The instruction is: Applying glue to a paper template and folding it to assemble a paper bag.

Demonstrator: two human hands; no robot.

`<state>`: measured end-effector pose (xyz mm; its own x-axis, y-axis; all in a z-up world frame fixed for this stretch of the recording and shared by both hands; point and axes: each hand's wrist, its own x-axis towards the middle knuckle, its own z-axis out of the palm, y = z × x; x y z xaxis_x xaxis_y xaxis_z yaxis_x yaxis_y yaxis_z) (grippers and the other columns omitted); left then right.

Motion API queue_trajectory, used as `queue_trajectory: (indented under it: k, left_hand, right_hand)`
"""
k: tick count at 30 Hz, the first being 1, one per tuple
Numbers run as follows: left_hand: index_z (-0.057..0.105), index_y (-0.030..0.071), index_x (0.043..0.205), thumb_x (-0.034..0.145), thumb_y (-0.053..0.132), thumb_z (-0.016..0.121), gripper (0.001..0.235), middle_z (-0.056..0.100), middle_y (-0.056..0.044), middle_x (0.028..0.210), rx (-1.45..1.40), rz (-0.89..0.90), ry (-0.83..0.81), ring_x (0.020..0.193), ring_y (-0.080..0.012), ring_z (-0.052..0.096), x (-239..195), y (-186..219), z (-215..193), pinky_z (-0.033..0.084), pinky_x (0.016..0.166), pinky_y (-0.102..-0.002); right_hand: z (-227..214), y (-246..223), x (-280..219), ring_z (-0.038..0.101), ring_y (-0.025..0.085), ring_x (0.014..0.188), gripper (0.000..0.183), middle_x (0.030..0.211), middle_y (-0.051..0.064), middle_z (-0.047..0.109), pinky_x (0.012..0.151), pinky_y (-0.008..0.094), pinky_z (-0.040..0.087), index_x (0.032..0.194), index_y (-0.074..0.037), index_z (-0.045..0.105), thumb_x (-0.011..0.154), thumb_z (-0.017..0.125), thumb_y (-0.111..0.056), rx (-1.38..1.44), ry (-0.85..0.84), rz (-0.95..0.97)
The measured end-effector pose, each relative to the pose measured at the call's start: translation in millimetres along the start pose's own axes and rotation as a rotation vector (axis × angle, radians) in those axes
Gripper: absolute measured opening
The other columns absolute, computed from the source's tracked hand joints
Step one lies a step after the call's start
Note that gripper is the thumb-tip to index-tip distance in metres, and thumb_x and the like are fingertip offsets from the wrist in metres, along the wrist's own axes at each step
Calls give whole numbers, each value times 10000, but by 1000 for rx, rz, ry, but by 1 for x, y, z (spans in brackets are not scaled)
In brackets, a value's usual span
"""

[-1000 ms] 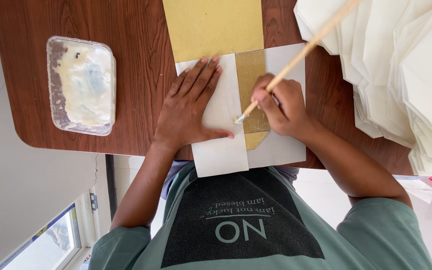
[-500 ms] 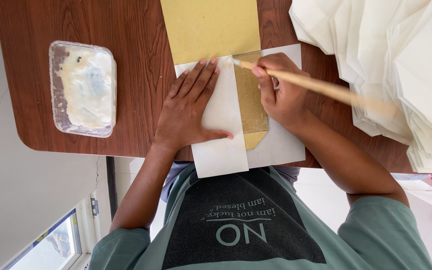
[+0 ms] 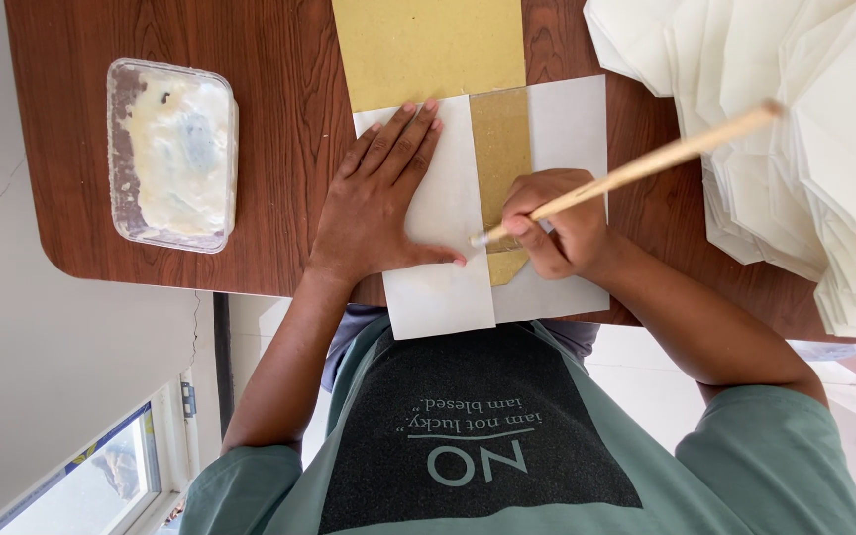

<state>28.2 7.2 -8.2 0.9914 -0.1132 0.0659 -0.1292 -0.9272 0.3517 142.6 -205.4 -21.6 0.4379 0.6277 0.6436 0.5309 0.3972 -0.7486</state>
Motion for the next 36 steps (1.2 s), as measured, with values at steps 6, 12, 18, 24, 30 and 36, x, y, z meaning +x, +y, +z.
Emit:
queue_trajectory:
  k: [6, 12, 18, 24, 30, 36]
  left_hand:
    - [358, 73, 1615, 618, 1021, 622, 1401, 309, -74, 1700, -9, 6, 2, 1570, -261, 283, 0, 0, 0, 178, 1290, -417]
    - [286, 36, 1636, 650, 1035, 684, 1459, 256, -98, 1715, 76, 60, -33, 1599, -263, 241, -2, -3, -3, 217, 1293, -431]
    - [262, 46, 1644, 630, 1037, 659, 1472, 232, -88, 1724, 65, 42, -58, 1604, -252, 202, -1, -2, -5, 190, 1297, -435]
    - [278, 40, 1636, 600, 1038, 676, 1493, 234, -85, 1721, 68, 50, -32, 1601, -255, 215, -2, -3, -2, 187, 1299, -437]
    - [373, 72, 1600, 545, 985, 686, 1430, 322, -82, 1693, -30, 27, 44, 1566, -261, 298, -1, -2, 1, 183, 1298, -421]
    - [545, 52, 1486, 616, 864, 794, 1216, 478, -108, 1593, -99, 81, 205, 1499, -291, 422, -7, -9, 13, 283, 1268, -440]
  right_hand:
    - [-12, -7, 4, 585, 240, 488, 205, 661, 50, 574, 459, 355, 467, 912, -50, 648, 1049, 560, -175, -377, -32, -37]
    - [-7, -25, 9, 447, 183, 509, 364, 675, 80, 550, 488, 311, 327, 839, -6, 543, 1100, 437, -236, -163, -126, 242]
    - [-7, -22, 18, 603, 295, 711, 230, 820, 164, 616, 633, 381, 492, 975, 23, 555, 1111, 487, -150, -418, -18, 123]
    - [-8, -18, 13, 536, 212, 599, 312, 737, 107, 576, 538, 315, 408, 910, -1, 567, 1094, 436, -216, -90, -199, 232]
    - [-10, 3, -6, 604, 166, 567, 359, 702, 89, 531, 521, 280, 451, 924, -25, 560, 1110, 459, -315, 196, 259, 398]
    - [-14, 19, 0, 641, 158, 791, 315, 844, 86, 576, 777, 255, 523, 993, -33, 509, 1149, 383, -277, 168, 443, 478]
